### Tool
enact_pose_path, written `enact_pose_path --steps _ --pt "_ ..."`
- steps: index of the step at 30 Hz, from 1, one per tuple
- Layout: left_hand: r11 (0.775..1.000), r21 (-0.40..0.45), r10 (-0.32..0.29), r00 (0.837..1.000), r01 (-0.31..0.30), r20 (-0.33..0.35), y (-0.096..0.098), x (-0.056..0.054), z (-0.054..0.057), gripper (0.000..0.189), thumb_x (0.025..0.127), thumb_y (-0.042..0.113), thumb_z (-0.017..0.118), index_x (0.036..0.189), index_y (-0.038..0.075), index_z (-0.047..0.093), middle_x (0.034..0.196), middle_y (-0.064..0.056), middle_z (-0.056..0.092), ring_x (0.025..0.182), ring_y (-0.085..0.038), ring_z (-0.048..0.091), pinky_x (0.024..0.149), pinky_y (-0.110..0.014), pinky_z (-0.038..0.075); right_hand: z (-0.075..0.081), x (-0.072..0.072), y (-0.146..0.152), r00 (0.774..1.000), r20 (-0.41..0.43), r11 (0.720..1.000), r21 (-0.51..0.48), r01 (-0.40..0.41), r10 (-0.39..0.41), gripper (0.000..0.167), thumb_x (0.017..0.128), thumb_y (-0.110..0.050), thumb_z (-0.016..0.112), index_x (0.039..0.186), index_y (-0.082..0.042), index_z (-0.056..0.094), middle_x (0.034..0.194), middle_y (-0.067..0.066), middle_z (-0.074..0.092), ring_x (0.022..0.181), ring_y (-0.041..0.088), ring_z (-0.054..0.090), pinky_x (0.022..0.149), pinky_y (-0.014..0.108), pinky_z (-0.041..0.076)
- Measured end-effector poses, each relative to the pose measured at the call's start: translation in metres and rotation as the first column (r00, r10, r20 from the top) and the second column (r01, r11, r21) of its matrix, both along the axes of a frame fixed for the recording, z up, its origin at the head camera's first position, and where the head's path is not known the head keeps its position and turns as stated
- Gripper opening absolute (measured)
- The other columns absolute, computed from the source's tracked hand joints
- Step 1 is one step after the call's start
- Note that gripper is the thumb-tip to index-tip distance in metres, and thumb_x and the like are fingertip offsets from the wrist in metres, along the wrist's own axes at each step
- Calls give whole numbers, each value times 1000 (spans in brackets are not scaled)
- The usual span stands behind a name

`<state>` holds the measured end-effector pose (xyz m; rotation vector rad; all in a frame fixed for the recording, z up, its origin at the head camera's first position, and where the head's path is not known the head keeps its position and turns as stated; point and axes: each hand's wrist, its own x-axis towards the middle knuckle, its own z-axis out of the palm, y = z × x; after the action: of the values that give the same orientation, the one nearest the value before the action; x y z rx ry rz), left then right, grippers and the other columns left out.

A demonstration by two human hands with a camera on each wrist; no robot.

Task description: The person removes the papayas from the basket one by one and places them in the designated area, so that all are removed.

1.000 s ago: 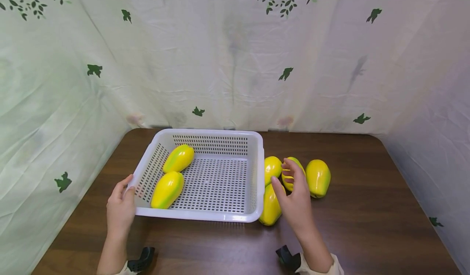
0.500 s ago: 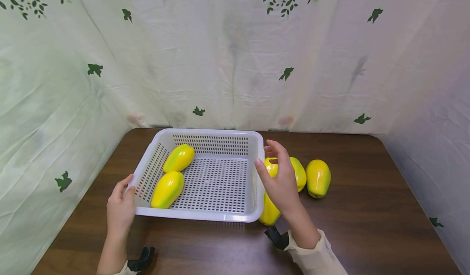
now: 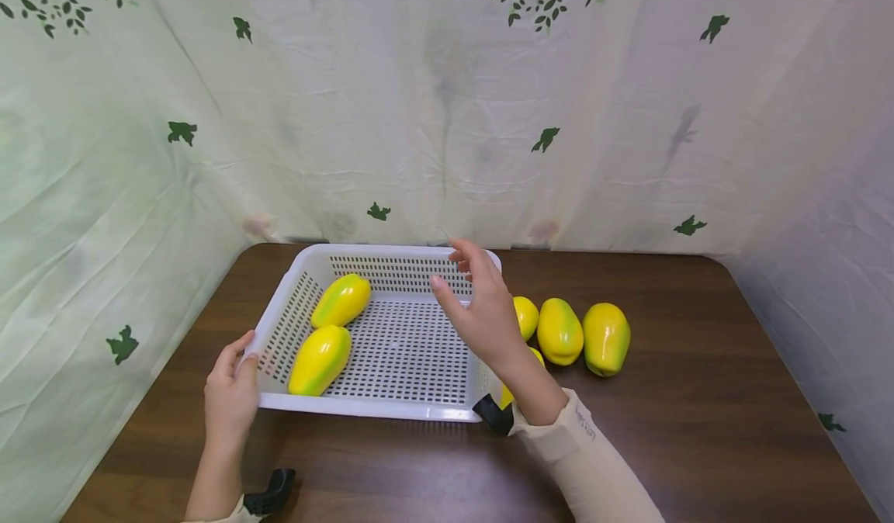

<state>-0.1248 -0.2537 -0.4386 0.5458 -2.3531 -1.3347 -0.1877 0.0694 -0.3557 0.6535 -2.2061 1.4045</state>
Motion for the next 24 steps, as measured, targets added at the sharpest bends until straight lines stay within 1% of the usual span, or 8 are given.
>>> enact_pose_path --steps 1,7,8,11,15,18,20,24 --pt "1000 -10 13 1000 -12 5 1 0 0 40 95 22 35 133 12 45 124 -17 50 95 -30 52 76 -48 43 0 -1 -3 1000 4 1000 7 -10 10 46 87 -18 59 128 -8 41 112 6 51 99 22 47 82 37 40" --pt "1000 -2 9 1000 -9 -1 1 -1 0 39 95 22 35 132 12 45 124 -17 50 96 -31 51 76 -48 43 -2 -10 -20 998 29 995 83 -52 49 47 87 -22 59 128 -9 41 112 4 51 97 16 46 82 32 41" --pt "1000 7 -4 1000 4 -7 0 0 0 39 95 21 35 132 10 44 125 -18 49 97 -32 51 79 -48 42 -3 -12 -23 998 31 994 97 -55 52 47 87 -23 58 128 -9 41 111 4 51 97 15 46 82 31 41" --pt "1000 4 2 1000 -2 0 0 0 1 39 95 20 35 133 11 44 125 -17 49 98 -31 51 80 -48 42 -4 -18 -32 996 45 989 127 -78 73 48 87 -25 58 129 -9 41 110 5 52 97 17 48 82 31 42" --pt "1000 2 6 1000 -6 4 -1 0 0 40 96 22 35 133 12 44 126 -16 49 98 -30 51 82 -49 42 -5 -25 -44 990 92 976 179 -123 108 50 88 -29 57 131 -10 39 113 4 52 100 17 49 84 30 42" --pt "1000 -4 6 1000 -6 -3 0 -1 -1 40 96 23 35 133 12 44 126 -17 48 99 -32 51 82 -51 42 -5 -30 -54 980 137 957 234 -172 143 51 88 -32 56 131 -12 39 115 3 51 101 15 49 85 31 42" --pt "1000 -18 20 1000 -20 15 1 -1 -2 40 96 26 35 133 16 44 126 -15 49 98 -29 51 79 -53 43 -4 -33 -60 971 168 938 277 -209 167 52 88 -34 56 132 -13 39 116 3 51 102 14 49 84 31 43" --pt "1000 -21 12 1000 -12 13 1 0 -1 41 95 29 35 134 16 43 126 -16 49 98 -30 51 78 -54 43 -7 -40 -76 952 218 880 377 -287 217 55 87 -36 57 134 -15 38 121 0 49 105 12 47 85 30 42"
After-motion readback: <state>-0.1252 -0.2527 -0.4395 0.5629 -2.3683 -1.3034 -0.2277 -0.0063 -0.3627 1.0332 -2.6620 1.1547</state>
